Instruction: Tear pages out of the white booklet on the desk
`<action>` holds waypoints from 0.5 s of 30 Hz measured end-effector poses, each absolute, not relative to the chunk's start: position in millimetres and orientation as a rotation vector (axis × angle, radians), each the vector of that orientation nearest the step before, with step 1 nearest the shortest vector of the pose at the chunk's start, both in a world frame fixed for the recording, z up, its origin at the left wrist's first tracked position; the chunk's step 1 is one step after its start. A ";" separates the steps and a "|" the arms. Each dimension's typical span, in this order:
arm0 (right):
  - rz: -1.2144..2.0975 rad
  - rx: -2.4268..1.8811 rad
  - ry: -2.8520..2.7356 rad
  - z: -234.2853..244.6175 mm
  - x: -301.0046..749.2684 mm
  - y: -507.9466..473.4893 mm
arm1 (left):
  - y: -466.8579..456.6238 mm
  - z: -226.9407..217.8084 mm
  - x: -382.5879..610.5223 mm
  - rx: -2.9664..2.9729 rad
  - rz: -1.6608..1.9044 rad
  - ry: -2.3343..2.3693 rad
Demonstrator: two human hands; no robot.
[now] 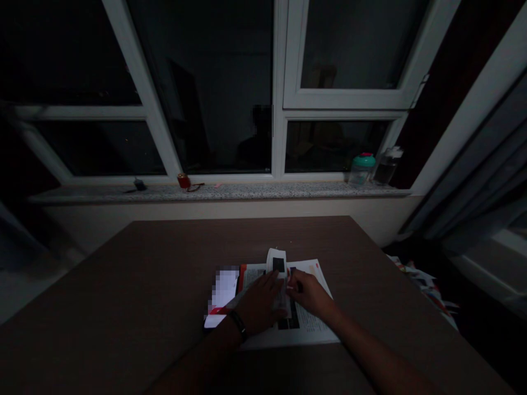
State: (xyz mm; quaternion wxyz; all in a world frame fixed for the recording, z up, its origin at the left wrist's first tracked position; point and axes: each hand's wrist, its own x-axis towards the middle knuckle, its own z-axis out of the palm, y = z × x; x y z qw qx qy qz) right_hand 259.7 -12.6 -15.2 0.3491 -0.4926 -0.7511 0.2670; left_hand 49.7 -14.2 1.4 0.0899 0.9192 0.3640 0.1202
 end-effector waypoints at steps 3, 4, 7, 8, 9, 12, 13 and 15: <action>0.729 -1.268 -2.022 -15.9 263.5 -12.6 | -14.2 5.5 48.5 2.721 0.293 1.084; 0.757 -1.243 -2.062 -15.2 264.7 -13.8 | -14.3 7.4 48.3 2.713 0.268 1.084; 0.793 -1.155 -2.168 -11.2 266.4 -18.8 | -14.0 10.5 47.4 2.696 0.233 1.060; 0.768 -1.141 -2.184 -9.8 266.1 -20.0 | -13.5 9.9 47.0 2.692 0.237 1.054; 0.728 -1.137 -2.188 -8.8 265.5 -20.4 | -12.8 8.4 46.7 2.688 0.248 1.052; 0.602 -1.166 -2.146 -8.7 262.9 -17.3 | -10.2 0.8 46.2 2.681 0.306 1.067; 0.584 -1.180 -2.132 -9.5 262.3 -15.5 | -9.3 -1.7 46.2 2.680 0.317 1.072; 0.597 -1.184 -2.128 -11.4 262.2 -12.6 | -8.1 -5.3 46.5 2.679 0.317 1.075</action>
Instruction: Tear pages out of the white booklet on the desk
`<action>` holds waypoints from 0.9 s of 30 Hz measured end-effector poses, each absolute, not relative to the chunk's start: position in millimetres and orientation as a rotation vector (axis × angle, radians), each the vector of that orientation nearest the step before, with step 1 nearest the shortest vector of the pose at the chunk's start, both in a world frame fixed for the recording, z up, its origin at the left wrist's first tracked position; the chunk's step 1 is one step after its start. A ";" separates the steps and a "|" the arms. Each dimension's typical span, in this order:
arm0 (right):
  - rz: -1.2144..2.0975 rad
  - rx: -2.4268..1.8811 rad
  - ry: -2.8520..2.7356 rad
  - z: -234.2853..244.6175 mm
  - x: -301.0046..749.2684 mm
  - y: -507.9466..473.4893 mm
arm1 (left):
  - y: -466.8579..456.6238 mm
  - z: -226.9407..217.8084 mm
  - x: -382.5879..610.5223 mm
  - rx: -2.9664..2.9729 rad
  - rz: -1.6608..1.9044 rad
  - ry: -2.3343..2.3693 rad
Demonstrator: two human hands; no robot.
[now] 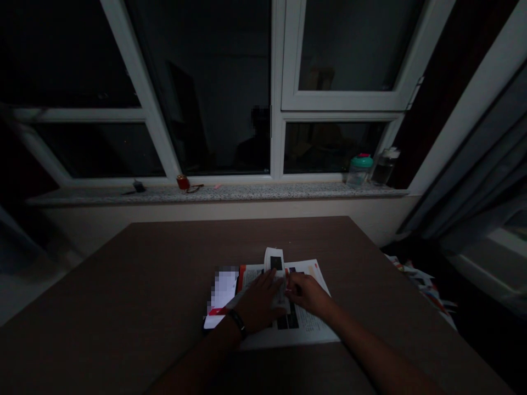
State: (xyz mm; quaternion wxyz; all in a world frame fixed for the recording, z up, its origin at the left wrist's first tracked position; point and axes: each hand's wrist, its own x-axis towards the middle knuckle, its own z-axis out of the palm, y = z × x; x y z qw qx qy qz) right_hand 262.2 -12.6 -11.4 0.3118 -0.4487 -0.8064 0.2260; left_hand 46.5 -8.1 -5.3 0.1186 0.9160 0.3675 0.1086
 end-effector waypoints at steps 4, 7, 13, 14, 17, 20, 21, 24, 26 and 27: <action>0.703 -1.126 -2.174 -12.6 265.3 -15.2 | -7.8 -5.8 47.2 2.682 0.310 1.079; 0.762 -1.060 -2.209 -11.1 267.1 -21.4 | -8.6 -2.4 47.0 2.688 0.318 1.073; 0.664 -1.067 -2.135 -10.5 264.4 -21.6 | -10.2 6.3 46.4 2.719 0.298 1.034; 0.653 -1.072 -2.120 -11.0 264.0 -20.5 | -10.0 7.2 46.2 2.723 0.289 1.038; 0.678 -1.053 -2.131 -12.1 264.5 -19.5 | -8.2 7.8 44.5 2.726 0.263 1.036; 0.767 -1.020 -2.175 -10.8 266.1 -23.0 | -5.2 4.9 42.0 2.713 0.271 1.010; 0.806 -1.014 -2.189 -9.7 266.5 -24.7 | -4.1 3.3 41.2 2.703 0.284 1.004; 0.895 -1.005 -2.209 -6.6 267.0 -29.3 | -1.1 -1.6 39.0 2.673 0.331 0.991; 0.921 -1.015 -2.199 -5.8 266.8 -30.8 | 1.2 -4.1 37.2 2.659 0.345 0.970; 0.928 -1.030 -2.190 -5.9 266.6 -30.9 | 2.5 -5.1 36.1 2.650 0.341 0.957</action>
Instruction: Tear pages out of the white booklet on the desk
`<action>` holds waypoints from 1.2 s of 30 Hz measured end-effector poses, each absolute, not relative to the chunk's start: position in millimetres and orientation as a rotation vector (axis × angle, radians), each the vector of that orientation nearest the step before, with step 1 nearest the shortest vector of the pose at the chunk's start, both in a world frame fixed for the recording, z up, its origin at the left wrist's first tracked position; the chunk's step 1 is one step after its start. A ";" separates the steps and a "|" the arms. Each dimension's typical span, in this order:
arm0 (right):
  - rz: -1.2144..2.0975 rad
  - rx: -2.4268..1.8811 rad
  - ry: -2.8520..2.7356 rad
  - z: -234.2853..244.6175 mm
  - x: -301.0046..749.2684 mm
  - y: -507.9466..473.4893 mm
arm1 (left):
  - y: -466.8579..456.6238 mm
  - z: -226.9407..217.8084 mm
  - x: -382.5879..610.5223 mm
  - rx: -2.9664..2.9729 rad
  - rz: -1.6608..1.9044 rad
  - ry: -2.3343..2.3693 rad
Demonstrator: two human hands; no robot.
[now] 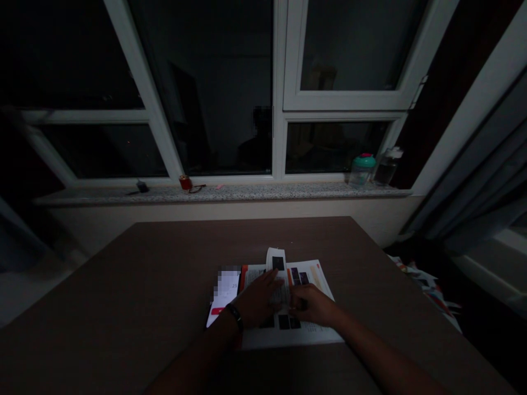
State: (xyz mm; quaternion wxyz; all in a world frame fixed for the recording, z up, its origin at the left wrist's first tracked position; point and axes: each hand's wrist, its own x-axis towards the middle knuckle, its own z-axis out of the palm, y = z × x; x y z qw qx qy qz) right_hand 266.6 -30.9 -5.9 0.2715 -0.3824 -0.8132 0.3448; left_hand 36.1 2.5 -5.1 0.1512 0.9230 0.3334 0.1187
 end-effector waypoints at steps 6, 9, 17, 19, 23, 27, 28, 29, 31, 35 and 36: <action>0.854 -1.133 -2.068 -11.8 265.8 -23.8 | 12.4 -8.4 27.2 2.569 0.283 0.887; 0.770 -1.166 -2.027 -15.0 266.8 -18.3 | 16.8 -9.4 22.7 2.521 0.267 0.834; 0.674 -1.169 -2.090 -9.0 268.9 -17.7 | 3.8 -4.5 34.4 2.571 0.320 0.938; 0.629 -1.133 -2.167 -4.1 268.7 -21.6 | -3.4 -3.7 41.7 2.631 0.370 1.000; 0.631 -0.985 -2.313 2.1 267.6 -28.4 | -10.8 -4.1 49.2 2.688 0.384 1.057; 0.589 -0.959 -2.321 -1.8 266.9 -23.9 | -10.8 -1.9 48.6 2.687 0.358 1.068; 0.562 -0.976 -2.299 -3.8 266.7 -20.9 | -10.8 -0.3 48.5 2.681 0.346 1.074; 0.538 -0.987 -2.277 -6.0 266.5 -17.6 | -10.9 1.6 48.6 2.674 0.332 1.078; 0.503 -1.025 -2.221 -9.6 266.2 -12.0 | -11.4 5.6 49.1 2.658 0.309 1.082; 0.526 -1.051 -2.191 -11.2 266.0 -11.0 | -11.5 8.3 49.4 2.657 0.289 1.082; 0.542 -1.034 -2.206 -10.6 266.1 -13.1 | -11.1 7.3 49.2 2.662 0.293 1.083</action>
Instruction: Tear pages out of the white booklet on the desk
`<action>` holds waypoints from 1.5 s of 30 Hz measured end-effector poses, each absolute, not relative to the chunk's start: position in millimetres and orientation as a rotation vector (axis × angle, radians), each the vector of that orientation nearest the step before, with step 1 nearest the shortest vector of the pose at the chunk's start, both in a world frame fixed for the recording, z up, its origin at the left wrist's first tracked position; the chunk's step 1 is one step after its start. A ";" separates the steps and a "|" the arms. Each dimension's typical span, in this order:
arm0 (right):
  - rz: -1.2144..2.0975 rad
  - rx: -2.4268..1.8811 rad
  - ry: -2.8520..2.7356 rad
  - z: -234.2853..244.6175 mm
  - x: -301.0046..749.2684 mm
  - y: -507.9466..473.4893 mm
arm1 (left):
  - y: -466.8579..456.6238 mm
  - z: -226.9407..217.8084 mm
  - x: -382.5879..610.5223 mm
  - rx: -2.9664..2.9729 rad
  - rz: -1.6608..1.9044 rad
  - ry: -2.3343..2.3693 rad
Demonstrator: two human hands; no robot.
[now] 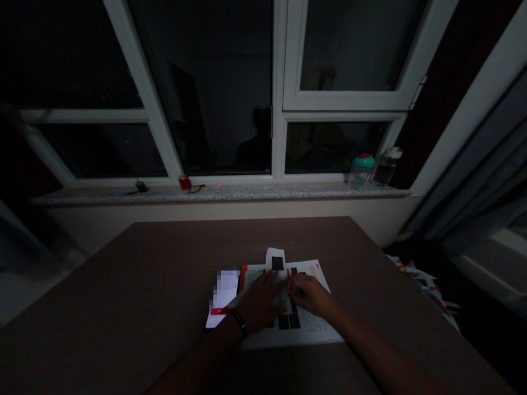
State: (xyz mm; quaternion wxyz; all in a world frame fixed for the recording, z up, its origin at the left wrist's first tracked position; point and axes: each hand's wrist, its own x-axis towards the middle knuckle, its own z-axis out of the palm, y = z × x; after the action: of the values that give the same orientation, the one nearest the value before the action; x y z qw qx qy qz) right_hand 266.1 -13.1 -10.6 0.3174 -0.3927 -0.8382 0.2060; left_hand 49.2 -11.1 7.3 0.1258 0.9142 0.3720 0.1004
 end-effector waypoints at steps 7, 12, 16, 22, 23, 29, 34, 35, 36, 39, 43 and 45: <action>0.601 -0.910 -2.280 -11.9 267.3 -18.7 | -10.4 2.4 48.6 2.679 0.339 1.076; 0.483 -1.027 -2.178 -16.1 266.6 -4.5 | -10.3 4.8 48.8 2.668 0.308 1.090; 0.478 -1.037 -2.167 -15.2 268.3 -5.7 | -8.8 3.7 46.0 2.669 0.305 1.069; 0.521 -0.954 -2.270 -16.4 268.6 -19.7 | -10.2 6.0 45.4 2.704 0.374 1.036; 0.528 -0.936 -2.288 -16.8 268.1 -20.0 | -10.4 5.9 46.0 2.714 0.390 1.030; 0.433 -1.009 -2.217 -16.2 266.8 -6.9 | -10.7 3.6 48.8 2.743 0.415 1.035; 0.460 -1.074 -2.132 -14.1 265.8 -1.8 | -11.2 3.1 48.2 2.739 0.407 1.042; 0.465 -1.060 -2.140 -13.6 265.4 -3.3 | -11.3 3.1 48.1 2.737 0.407 1.041; 0.468 -1.039 -2.157 -13.0 265.1 -5.5 | -11.4 3.3 48.1 2.734 0.406 1.042; 0.488 -0.962 -2.217 -10.8 265.3 -13.7 | -11.7 4.5 48.2 2.728 0.398 1.042; 0.556 -0.894 -2.268 -10.2 267.4 -20.4 | -11.9 6.5 48.7 2.729 0.377 1.060; 0.540 -0.903 -2.280 -10.8 267.7 -19.5 | -11.7 6.3 49.0 2.731 0.369 1.060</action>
State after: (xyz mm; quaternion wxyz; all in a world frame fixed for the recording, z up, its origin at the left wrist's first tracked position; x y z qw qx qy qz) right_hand 267.7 -19.5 -10.8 0.3098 -0.3420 -0.8633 0.2046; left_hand 49.0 -11.7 6.3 0.0943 0.9208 0.3576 0.1243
